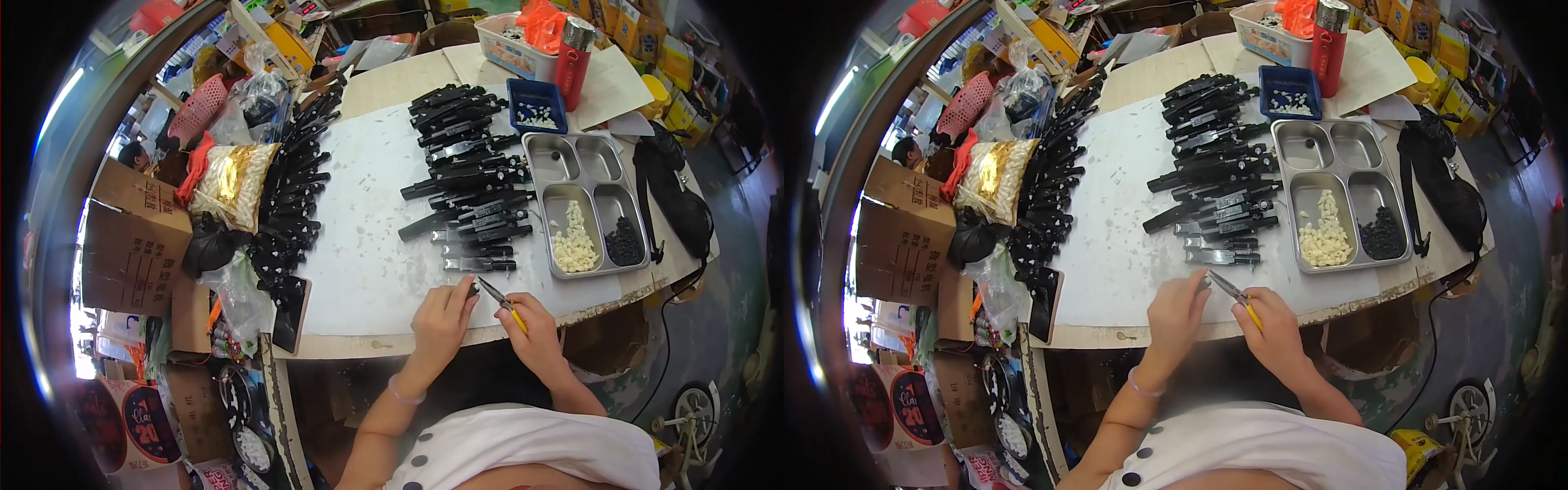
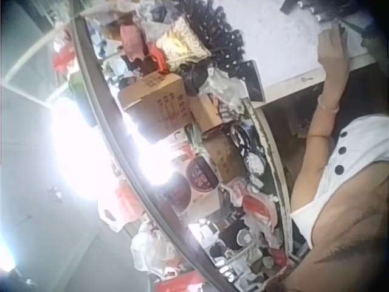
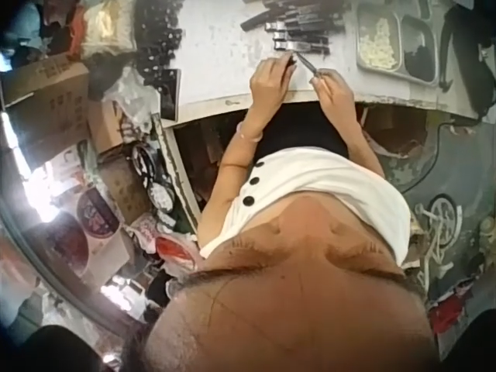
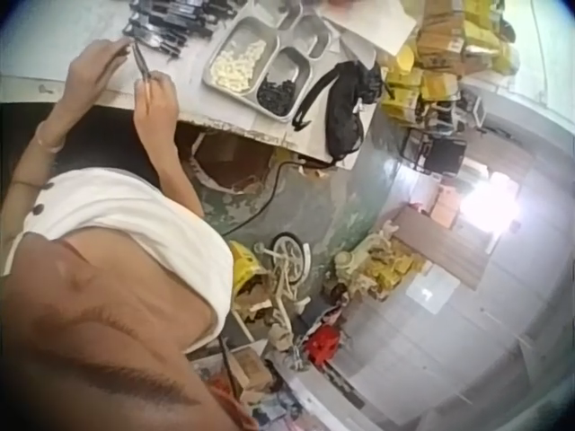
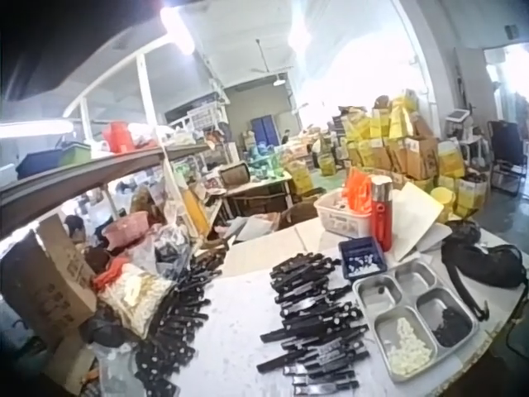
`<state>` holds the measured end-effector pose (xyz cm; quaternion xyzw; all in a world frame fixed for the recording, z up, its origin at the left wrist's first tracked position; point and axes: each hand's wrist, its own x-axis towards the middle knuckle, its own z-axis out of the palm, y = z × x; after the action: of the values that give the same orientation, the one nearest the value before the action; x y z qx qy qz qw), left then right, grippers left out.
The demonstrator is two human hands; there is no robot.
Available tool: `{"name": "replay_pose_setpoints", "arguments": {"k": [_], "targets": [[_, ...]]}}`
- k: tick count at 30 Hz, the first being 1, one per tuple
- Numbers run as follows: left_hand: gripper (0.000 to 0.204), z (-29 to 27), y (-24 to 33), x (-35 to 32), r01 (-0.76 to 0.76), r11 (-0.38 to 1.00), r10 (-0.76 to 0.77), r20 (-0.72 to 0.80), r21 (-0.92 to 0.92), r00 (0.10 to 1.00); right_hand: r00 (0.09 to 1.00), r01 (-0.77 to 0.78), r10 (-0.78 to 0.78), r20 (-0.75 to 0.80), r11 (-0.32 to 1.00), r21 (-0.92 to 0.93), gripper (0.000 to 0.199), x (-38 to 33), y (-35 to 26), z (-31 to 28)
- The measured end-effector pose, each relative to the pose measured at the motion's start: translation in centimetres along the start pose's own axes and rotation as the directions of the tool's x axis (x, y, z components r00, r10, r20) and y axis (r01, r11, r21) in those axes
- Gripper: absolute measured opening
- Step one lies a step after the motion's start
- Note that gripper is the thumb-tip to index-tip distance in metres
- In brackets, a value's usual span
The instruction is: Assembling small black plastic components using hand tools at a workbench.
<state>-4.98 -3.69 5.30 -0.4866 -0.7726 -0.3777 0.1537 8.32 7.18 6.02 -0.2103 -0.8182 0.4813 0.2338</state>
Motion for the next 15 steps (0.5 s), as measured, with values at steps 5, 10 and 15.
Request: {"name": "replay_pose_setpoints", "arguments": {"k": [5,10,15], "targets": [[0.030,-1.2,0.2,-0.1,-0.002,0.992,-0.002,0.032,0.127,0.999,0.996,0.086,-0.087,0.001,0.991,-0.100,0.017,0.1,-0.1,0.7],[0.024,-6.2,0.9,-1.2,0.859,0.249,-0.337,0.792,-0.447,0.510,0.927,0.375,-0.368,0.078,0.919,-0.124,0.017,-1.1,1.1,0.5],[0.028,-10.8,-0.7,-5.8,0.938,0.202,-0.208,0.924,-0.282,0.322,0.824,0.515,-0.507,0.254,0.857,0.039,0.020,-3.0,0.4,1.7]]}}
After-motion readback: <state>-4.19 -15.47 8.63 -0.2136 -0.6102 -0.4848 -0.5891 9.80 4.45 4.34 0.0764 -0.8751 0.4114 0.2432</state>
